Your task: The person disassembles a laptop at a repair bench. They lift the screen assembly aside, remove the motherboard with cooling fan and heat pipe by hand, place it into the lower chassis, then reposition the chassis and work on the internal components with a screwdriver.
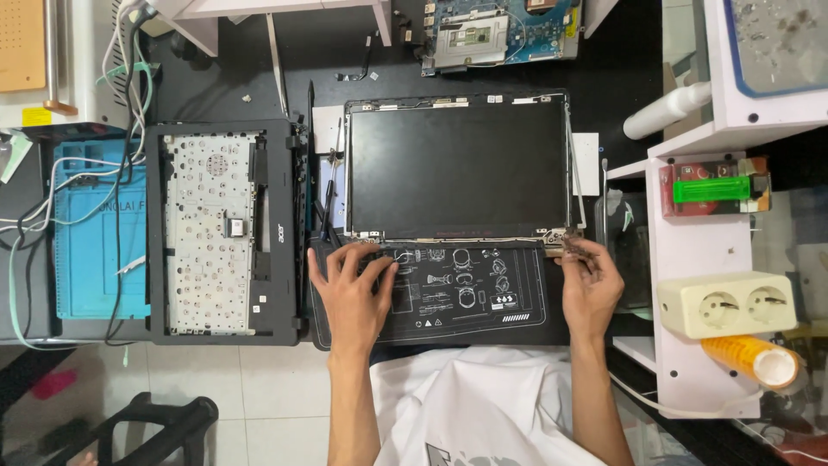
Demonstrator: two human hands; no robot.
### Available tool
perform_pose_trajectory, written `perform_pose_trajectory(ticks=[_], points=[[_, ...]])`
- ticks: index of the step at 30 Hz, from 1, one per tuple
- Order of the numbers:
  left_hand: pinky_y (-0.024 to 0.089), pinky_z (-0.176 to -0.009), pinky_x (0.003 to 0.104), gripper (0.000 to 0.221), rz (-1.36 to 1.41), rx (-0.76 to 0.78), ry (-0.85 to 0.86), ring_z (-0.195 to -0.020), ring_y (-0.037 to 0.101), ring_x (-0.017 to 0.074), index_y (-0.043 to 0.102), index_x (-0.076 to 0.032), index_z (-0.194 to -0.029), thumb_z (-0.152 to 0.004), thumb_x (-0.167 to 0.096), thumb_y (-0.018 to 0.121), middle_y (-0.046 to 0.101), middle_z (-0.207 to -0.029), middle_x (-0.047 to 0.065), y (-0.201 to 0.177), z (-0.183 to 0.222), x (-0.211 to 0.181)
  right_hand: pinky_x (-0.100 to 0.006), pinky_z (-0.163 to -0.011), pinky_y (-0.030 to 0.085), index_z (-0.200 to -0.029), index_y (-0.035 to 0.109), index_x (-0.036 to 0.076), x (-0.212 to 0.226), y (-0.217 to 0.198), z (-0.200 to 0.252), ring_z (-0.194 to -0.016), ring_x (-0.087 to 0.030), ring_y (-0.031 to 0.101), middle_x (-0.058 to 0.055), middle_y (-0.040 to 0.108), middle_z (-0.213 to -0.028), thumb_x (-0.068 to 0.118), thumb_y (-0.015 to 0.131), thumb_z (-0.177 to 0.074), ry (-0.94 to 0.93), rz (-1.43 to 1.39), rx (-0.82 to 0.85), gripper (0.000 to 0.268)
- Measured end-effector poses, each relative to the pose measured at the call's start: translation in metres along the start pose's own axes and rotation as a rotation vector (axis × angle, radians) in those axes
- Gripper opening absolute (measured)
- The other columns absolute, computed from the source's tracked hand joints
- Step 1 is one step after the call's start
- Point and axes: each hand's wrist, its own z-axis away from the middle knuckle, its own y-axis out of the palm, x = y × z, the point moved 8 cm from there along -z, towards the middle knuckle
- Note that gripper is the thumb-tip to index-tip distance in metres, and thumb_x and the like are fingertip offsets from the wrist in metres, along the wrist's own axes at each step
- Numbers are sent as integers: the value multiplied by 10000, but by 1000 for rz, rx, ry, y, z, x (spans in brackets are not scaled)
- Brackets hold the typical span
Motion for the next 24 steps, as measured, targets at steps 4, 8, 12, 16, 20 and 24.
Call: perform_pose_trajectory(ticks=[4, 8, 12, 16, 20, 24], points=[[158, -1215, 643, 89, -32, 7, 8, -1207, 566, 243, 791, -138, -919, -883, -212, 760, 684, -1124, -16, 4, 3, 2, -309, -896, 607, -1154, 633, -70, 1, 2, -1, -1020, -162, 681, -127, 689, -1148, -91, 606, -1002, 18, -1, 1, 156], [154, -1218, 635, 108, 14, -6, -18, -1213, 571, 244, 769, -131, -978, -906, -202, 733, 687, -1142, -3, -4, 3, 0, -336, -897, 597, -1235, 596, -55, 12, 2, -2, -1034, -201, 685, -150, 684, -1156, 47, 515, -1092, -26, -61, -14, 194], [296, -1213, 536, 204, 113, -147, -138, -1256, 565, 291, 672, -81, -1212, -1030, -159, 623, 661, -1270, 87, -15, -1, 20, -389, -1048, 536, -1386, 498, -21, 29, 1, -8, -1203, -249, 613, -194, 605, -1309, 193, 439, -1150, -89, -137, -95, 324], [392, -1061, 474, 287, 153, -93, -308, -1205, 584, 323, 617, -42, -1310, -1050, -154, 569, 668, -1266, 145, -9, -16, 42, -409, -1177, 457, -1455, 457, -15, 32, 1, -25, -1342, -269, 560, -213, 548, -1442, 204, 470, -1122, -99, -127, -91, 399], [401, -997, 469, 355, 141, 0, -382, -1104, 630, 334, 604, -21, -1309, -1002, -200, 600, 705, -1178, 162, 3, -32, 43, -355, -1161, 408, -1517, 460, -6, 18, 4, -43, -1425, -232, 528, -169, 530, -1545, 181, 502, -1066, 97, -116, 10, 490], [423, -967, 486, 380, 93, -29, -350, -1086, 635, 359, 603, -3, -1305, -989, -210, 636, 701, -1185, 189, 10, -36, 41, -285, -948, 458, -1521, 420, 94, 19, 8, -44, -1256, -182, 600, -110, 572, -1493, 165, 555, -952, 296, -151, 9, 589]])
